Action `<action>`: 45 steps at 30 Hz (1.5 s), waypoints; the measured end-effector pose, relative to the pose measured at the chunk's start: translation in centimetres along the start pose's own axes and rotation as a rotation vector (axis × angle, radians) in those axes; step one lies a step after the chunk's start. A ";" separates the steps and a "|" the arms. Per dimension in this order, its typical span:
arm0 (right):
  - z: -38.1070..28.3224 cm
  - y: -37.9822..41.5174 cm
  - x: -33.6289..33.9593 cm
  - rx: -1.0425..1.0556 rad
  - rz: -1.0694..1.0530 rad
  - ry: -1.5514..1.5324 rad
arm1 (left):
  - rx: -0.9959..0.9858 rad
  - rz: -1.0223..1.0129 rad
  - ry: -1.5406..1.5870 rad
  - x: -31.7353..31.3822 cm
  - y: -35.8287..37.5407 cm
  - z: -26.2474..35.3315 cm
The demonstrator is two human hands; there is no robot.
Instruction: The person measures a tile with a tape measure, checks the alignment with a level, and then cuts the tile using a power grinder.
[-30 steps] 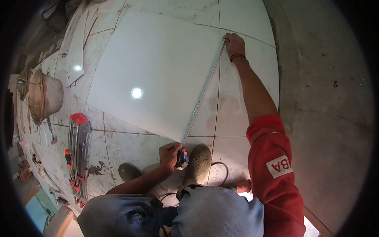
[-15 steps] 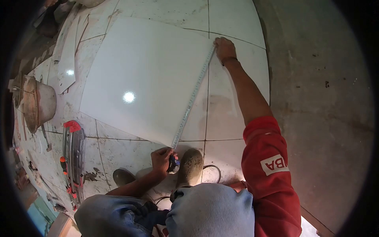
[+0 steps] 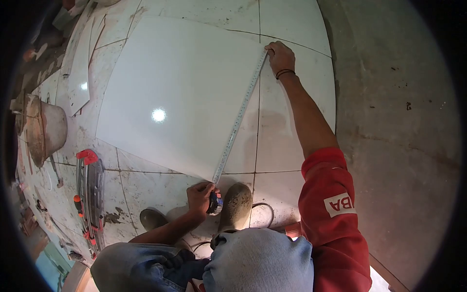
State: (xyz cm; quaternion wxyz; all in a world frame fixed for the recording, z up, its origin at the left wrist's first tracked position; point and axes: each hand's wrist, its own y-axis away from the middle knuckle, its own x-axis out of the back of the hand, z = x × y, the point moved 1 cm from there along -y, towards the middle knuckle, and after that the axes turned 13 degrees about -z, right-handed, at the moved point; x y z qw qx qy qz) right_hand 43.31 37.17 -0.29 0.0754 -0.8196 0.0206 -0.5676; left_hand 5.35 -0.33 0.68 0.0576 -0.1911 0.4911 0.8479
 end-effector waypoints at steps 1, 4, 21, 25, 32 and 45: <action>0.0 0.0 -0.1 -0.008 -0.009 -0.005 | -0.024 0.018 -0.047 -0.2 0.2 0.2; 0.0 -1.2 -0.7 0.011 -0.021 0.013 | -0.050 0.030 -0.023 0.2 -0.2 -0.1; 1.2 -1.0 -0.8 0.053 0.008 0.041 | -0.045 0.012 -0.049 0.2 -0.2 0.1; 1.7 1.2 -0.8 -0.009 -0.006 0.052 | 0.010 -0.012 0.025 0.2 0.0 0.1; 0.4 0.3 -0.6 0.024 0.056 -0.055 | -0.021 0.018 -0.087 0.1 0.2 0.6; 0.3 -0.3 0.3 0.246 -0.070 0.280 | -0.033 -0.010 -0.004 0.9 -0.4 -1.3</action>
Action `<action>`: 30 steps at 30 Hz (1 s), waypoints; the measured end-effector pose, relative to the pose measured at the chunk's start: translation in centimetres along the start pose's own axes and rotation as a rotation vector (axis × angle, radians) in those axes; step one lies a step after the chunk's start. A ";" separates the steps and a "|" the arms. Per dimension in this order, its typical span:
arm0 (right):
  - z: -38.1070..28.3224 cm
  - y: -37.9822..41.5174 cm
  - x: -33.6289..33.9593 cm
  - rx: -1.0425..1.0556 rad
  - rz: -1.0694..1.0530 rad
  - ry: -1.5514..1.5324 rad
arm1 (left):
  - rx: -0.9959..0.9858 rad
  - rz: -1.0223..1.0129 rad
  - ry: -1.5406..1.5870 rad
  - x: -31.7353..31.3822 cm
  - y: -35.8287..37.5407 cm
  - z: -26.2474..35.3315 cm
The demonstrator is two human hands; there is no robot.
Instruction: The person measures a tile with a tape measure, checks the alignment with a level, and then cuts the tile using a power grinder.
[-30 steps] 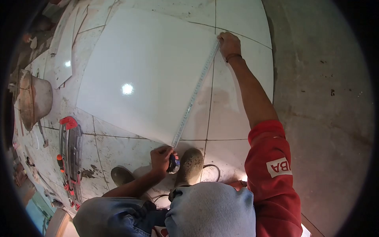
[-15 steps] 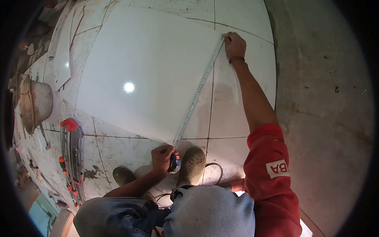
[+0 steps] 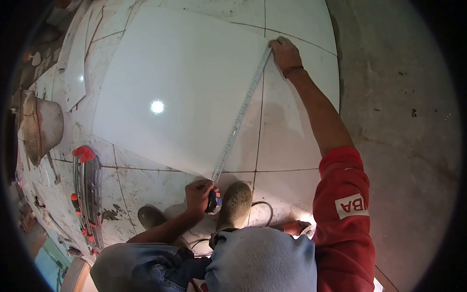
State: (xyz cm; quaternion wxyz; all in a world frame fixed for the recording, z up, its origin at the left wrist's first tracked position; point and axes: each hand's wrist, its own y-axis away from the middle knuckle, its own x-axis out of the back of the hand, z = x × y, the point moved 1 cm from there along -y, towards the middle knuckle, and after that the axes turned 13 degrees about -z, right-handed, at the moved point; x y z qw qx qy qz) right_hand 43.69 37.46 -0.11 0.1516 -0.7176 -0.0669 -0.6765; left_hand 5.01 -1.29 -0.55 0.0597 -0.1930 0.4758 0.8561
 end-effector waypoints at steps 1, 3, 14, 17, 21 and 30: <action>0.2 0.4 0.0 0.007 -0.011 -0.008 | -0.047 0.001 -0.023 0.0 -0.3 0.4; 0.3 -0.8 -0.1 0.026 -0.020 -0.012 | -0.031 0.017 -0.016 -0.3 -0.4 1.3; 0.0 -0.8 -1.0 -0.036 -0.032 0.008 | 0.019 0.013 0.023 -1.0 0.6 1.9; 0.2 0.2 -0.3 -0.028 -0.029 0.047 | 0.033 0.012 0.099 -0.5 0.2 1.7; 1.0 1.1 -0.9 -0.079 -0.046 -0.006 | 0.015 0.018 0.006 -0.7 -0.1 1.5; 0.0 0.8 -0.3 -0.078 0.120 -0.175 | -0.022 0.023 -0.020 -0.4 -0.1 1.1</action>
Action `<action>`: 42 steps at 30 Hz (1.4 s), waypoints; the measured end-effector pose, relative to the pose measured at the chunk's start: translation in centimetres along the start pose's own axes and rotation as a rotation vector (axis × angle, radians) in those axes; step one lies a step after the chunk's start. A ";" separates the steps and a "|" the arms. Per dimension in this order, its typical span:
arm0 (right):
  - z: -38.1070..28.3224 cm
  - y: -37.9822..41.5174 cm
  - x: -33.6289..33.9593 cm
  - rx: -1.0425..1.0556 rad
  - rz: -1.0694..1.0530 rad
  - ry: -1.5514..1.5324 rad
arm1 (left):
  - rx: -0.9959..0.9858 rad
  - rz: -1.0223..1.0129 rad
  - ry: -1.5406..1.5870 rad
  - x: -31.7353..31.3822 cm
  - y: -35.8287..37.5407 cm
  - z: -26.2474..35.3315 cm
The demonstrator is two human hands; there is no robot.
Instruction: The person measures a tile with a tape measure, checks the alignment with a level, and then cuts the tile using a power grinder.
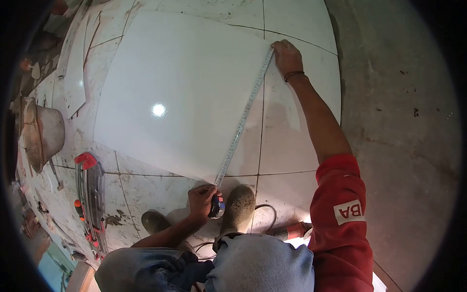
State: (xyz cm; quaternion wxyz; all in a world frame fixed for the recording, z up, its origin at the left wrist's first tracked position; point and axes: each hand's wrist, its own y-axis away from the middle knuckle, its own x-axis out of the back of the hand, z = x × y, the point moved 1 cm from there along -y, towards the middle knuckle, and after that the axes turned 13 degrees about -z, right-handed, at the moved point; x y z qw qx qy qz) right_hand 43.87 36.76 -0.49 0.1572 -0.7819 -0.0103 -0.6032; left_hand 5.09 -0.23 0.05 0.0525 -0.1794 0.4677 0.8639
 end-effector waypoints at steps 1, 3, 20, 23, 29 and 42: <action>-0.4 -0.5 -0.2 0.027 -0.021 0.024 | 0.001 0.001 -0.001 -0.2 0.1 0.3; -0.6 -0.1 -0.2 0.030 -0.022 0.036 | 0.033 0.008 -0.048 -0.5 0.6 1.1; -0.1 -1.2 0.6 -0.029 -0.247 0.226 | 0.033 -0.062 0.019 0.8 0.0 -1.1; 0.8 1.6 1.5 -0.175 -0.281 0.285 | -0.011 -0.073 -0.067 1.2 0.0 0.2; 0.2 6.6 3.8 -0.202 -0.010 0.097 | -0.037 -0.192 -0.197 3.7 1.0 1.9; -6.5 -3.3 1.9 -0.020 -0.010 0.190 | -0.191 0.036 -0.387 14.1 3.7 14.2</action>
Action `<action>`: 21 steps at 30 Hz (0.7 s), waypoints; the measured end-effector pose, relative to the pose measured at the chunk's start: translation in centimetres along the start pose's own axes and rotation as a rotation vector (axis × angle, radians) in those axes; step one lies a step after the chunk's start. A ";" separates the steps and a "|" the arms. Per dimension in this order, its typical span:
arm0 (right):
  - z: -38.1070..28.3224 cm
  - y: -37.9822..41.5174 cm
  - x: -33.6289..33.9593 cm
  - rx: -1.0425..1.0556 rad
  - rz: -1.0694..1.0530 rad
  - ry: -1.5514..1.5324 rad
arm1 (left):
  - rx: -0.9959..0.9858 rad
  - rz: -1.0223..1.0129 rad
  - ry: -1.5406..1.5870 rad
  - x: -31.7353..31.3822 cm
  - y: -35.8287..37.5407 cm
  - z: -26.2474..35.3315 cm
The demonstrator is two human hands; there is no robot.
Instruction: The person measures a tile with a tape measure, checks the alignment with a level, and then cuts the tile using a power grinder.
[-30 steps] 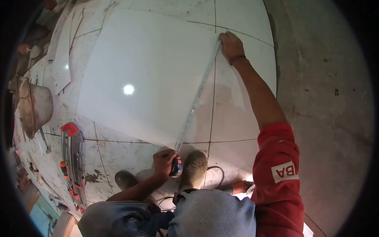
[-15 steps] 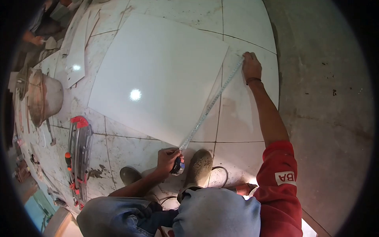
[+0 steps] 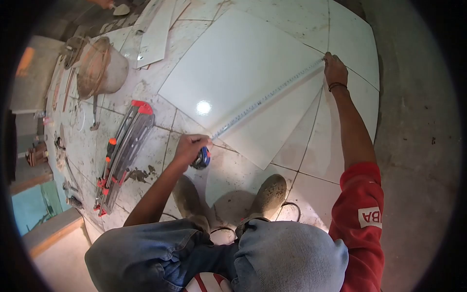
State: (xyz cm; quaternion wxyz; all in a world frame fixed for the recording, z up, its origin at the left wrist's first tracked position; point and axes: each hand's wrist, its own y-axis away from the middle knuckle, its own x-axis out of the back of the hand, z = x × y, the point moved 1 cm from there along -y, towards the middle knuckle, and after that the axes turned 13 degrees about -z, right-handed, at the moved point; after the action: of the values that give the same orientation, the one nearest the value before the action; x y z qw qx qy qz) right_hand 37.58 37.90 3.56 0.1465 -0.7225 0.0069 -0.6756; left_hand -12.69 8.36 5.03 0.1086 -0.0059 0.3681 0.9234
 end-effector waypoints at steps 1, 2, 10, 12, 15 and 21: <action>-1.0 -1.1 -0.2 0.018 0.001 -0.006 | -0.005 0.052 -0.052 1.2 -0.4 -0.2; -2.0 -2.2 -0.4 0.013 -0.021 0.004 | -0.009 0.105 -0.104 2.3 -0.8 -0.5; -9.1 -8.5 -2.8 0.052 -0.071 0.007 | -0.099 0.288 -0.096 6.1 -3.0 -3.0; -9.6 -9.7 -3.8 0.046 -0.029 0.009 | -0.097 0.311 -0.126 6.1 -3.6 -3.9; -10.5 -11.1 -4.5 -0.017 -0.076 0.061 | -0.075 0.338 -0.186 5.0 -2.9 -2.4; -10.7 -13.4 -6.6 -0.101 -0.115 0.018 | -0.016 0.243 -0.073 3.9 -3.5 -1.9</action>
State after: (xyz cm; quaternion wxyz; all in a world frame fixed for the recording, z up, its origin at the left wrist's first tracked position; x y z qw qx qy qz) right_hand 23.97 49.92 0.58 0.0709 -0.7220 0.0006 -0.6883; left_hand -15.89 10.25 0.95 0.0093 0.0715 0.3543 0.9324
